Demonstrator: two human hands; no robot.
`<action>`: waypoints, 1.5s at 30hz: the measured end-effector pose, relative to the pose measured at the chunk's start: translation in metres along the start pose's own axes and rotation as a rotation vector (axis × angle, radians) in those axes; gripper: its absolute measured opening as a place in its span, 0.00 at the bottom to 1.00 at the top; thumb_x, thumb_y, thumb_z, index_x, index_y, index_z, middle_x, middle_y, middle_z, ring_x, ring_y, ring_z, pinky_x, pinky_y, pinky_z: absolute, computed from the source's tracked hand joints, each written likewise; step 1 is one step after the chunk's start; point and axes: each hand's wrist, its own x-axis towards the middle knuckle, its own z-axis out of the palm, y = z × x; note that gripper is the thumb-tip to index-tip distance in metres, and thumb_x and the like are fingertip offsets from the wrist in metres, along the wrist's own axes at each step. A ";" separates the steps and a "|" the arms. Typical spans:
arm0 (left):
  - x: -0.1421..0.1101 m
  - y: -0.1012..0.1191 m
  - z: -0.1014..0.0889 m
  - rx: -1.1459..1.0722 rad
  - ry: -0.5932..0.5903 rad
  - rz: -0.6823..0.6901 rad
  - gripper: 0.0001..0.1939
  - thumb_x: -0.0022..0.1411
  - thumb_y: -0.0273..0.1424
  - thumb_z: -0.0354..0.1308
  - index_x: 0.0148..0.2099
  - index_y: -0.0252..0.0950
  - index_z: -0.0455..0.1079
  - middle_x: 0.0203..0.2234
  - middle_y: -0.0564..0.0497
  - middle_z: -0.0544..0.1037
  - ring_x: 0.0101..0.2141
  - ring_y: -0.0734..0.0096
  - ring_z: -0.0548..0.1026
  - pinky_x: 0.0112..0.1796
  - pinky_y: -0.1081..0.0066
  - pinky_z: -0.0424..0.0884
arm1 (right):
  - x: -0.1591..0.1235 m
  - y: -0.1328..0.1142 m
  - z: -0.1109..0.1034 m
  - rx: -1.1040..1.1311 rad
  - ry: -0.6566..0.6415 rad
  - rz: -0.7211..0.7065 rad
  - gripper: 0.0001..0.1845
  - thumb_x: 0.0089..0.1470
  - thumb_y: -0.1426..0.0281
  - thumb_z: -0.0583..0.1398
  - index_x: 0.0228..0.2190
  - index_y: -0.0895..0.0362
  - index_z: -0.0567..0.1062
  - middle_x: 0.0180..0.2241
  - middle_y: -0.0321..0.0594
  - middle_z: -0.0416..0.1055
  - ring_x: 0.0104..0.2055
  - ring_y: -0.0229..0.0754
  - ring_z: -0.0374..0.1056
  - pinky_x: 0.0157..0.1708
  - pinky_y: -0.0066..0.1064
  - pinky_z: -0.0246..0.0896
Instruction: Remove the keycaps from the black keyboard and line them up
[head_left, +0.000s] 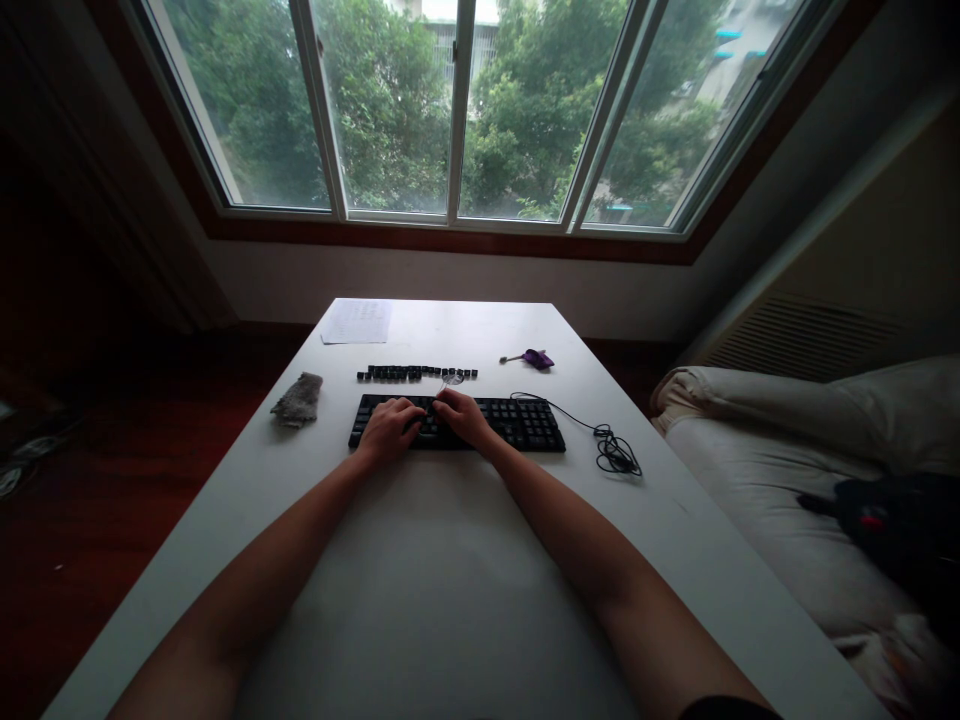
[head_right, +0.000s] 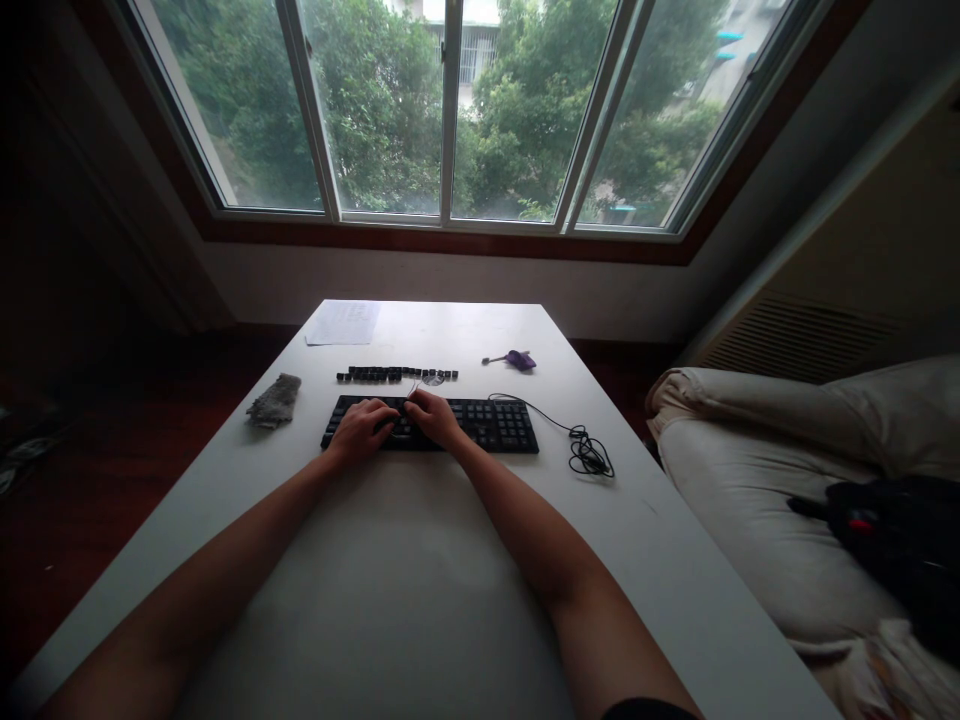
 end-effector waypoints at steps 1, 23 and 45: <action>0.000 0.000 0.000 -0.001 0.000 -0.001 0.13 0.65 0.33 0.56 0.51 0.43 0.75 0.43 0.47 0.76 0.44 0.58 0.72 0.46 0.57 0.65 | 0.000 0.000 0.000 0.000 -0.002 -0.001 0.14 0.57 0.58 0.58 0.29 0.55 0.72 0.23 0.34 0.71 0.27 0.39 0.65 0.30 0.29 0.60; 0.000 -0.002 0.002 -0.004 0.006 0.008 0.13 0.65 0.32 0.56 0.51 0.43 0.74 0.43 0.48 0.76 0.45 0.58 0.71 0.46 0.58 0.65 | 0.000 -0.001 -0.001 -0.012 -0.009 -0.015 0.13 0.57 0.58 0.58 0.30 0.55 0.73 0.24 0.34 0.71 0.27 0.39 0.65 0.31 0.29 0.60; -0.001 -0.002 0.001 -0.010 0.005 0.011 0.13 0.65 0.32 0.57 0.51 0.43 0.75 0.43 0.47 0.76 0.44 0.59 0.71 0.46 0.59 0.65 | 0.001 0.003 -0.001 -0.004 -0.014 -0.014 0.14 0.57 0.58 0.58 0.30 0.55 0.72 0.23 0.34 0.71 0.26 0.38 0.65 0.29 0.29 0.58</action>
